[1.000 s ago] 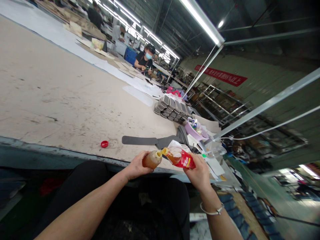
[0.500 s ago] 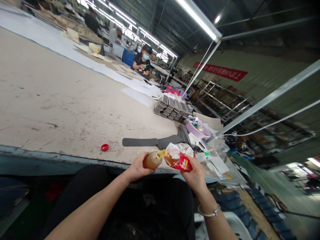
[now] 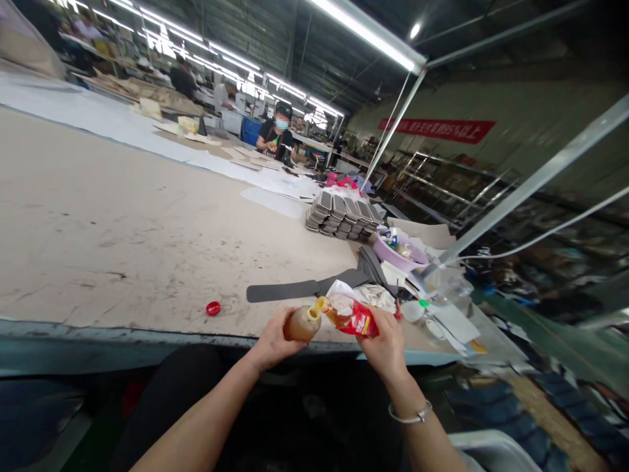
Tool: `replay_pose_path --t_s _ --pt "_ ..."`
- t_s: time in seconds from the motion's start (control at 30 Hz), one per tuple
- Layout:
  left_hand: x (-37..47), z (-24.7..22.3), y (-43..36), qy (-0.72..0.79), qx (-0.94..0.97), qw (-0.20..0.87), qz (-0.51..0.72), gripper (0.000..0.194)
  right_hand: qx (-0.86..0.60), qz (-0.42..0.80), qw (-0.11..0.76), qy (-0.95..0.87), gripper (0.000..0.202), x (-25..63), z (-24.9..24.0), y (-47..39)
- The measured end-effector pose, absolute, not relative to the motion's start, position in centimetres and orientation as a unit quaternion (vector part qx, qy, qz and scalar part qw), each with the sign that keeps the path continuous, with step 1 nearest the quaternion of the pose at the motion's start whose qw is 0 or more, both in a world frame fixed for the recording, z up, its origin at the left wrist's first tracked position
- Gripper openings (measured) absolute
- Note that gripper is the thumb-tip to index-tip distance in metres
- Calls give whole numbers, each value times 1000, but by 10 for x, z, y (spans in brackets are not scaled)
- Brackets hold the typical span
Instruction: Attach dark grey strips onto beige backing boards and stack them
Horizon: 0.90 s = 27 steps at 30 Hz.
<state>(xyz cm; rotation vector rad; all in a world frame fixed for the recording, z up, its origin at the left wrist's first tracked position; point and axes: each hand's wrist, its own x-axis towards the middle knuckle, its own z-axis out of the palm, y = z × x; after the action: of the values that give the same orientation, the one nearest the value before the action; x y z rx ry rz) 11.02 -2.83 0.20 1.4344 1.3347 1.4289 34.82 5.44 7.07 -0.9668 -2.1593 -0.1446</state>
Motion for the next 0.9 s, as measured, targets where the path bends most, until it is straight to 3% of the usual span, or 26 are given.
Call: replay_pose_path --t_s 0.9 --pt "108 -14 -5 566 515 367 529 60 -412 -28 377 -829 47 349 36 72"
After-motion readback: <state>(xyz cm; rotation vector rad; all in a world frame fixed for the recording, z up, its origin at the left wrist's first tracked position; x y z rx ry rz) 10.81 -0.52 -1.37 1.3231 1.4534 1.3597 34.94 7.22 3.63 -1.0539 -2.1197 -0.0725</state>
